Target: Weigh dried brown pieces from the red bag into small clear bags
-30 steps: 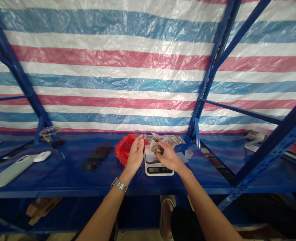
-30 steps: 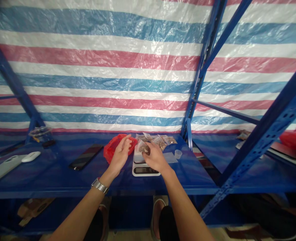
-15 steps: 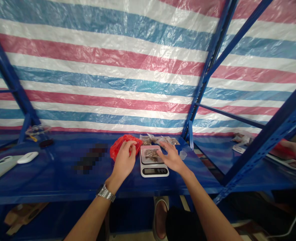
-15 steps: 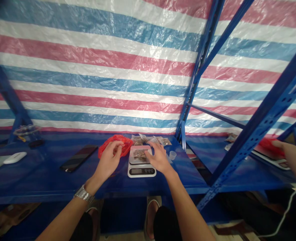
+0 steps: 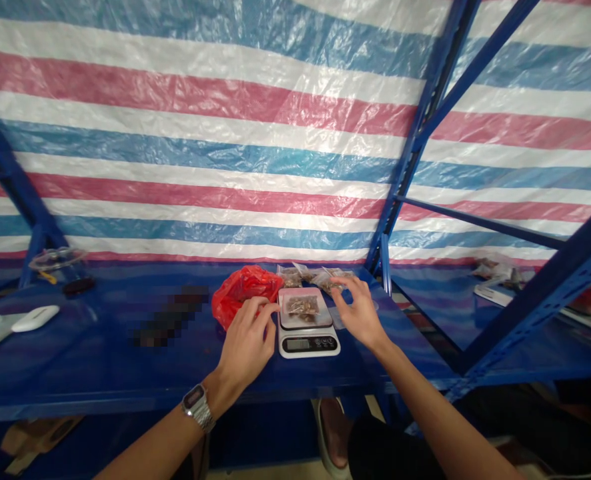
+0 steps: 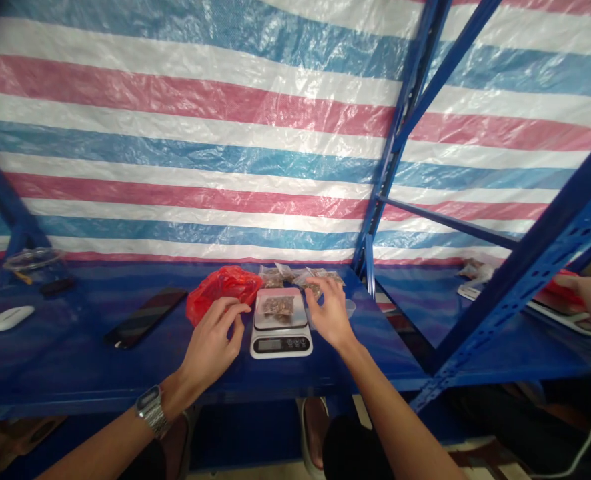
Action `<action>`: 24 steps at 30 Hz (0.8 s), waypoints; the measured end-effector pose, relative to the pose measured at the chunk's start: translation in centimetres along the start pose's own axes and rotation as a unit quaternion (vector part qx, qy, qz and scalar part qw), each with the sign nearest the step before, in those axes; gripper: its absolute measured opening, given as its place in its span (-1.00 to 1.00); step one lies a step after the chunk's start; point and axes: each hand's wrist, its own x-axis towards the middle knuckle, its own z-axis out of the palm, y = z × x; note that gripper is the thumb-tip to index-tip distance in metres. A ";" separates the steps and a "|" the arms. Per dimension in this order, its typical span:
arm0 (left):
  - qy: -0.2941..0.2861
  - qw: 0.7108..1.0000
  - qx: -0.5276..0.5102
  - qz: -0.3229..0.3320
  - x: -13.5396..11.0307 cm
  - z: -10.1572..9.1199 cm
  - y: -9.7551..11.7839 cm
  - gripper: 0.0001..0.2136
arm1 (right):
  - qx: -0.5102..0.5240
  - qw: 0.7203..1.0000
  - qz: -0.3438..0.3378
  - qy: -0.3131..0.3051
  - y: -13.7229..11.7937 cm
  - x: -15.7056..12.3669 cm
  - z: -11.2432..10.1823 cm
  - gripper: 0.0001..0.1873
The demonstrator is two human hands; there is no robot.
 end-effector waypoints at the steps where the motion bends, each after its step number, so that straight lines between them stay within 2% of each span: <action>1: 0.004 1.000 0.007 0.019 -0.1 -0.1 -0.1 -0.74 | -0.003 1.000 -0.011 -0.004 -0.3 0.3 0.3 -0.73; 5: 0.016 0.999 -0.026 0.039 -0.2 -1.1 -0.5 -0.75 | -0.026 0.998 -0.043 -0.041 -1.7 1.5 1.2 -0.74; 10: 0.004 0.993 -0.116 -0.022 -0.4 -2.6 0.6 -0.77 | -0.049 0.991 -0.069 -0.100 -3.6 2.1 1.8 -0.71; 15: -0.003 0.988 -0.141 -0.066 -0.6 -2.7 1.0 -0.78 | -0.059 0.979 -0.078 -0.177 -5.1 2.0 2.2 -0.66; 20: 0.007 0.989 -0.082 -0.119 0.3 -2.1 0.0 -0.79 | -0.081 0.962 -0.093 -0.242 -5.4 1.8 2.2 -0.55; 22: -0.026 0.991 -0.012 -0.134 0.6 -1.9 -0.3 -0.77 | -0.080 0.960 -0.087 -0.255 -5.0 1.7 2.2 -0.53; 24: -0.086 0.983 0.066 -0.149 0.7 -1.8 -0.5 -0.74 | -0.074 0.959 -0.080 -0.263 -4.5 1.7 2.4 -0.53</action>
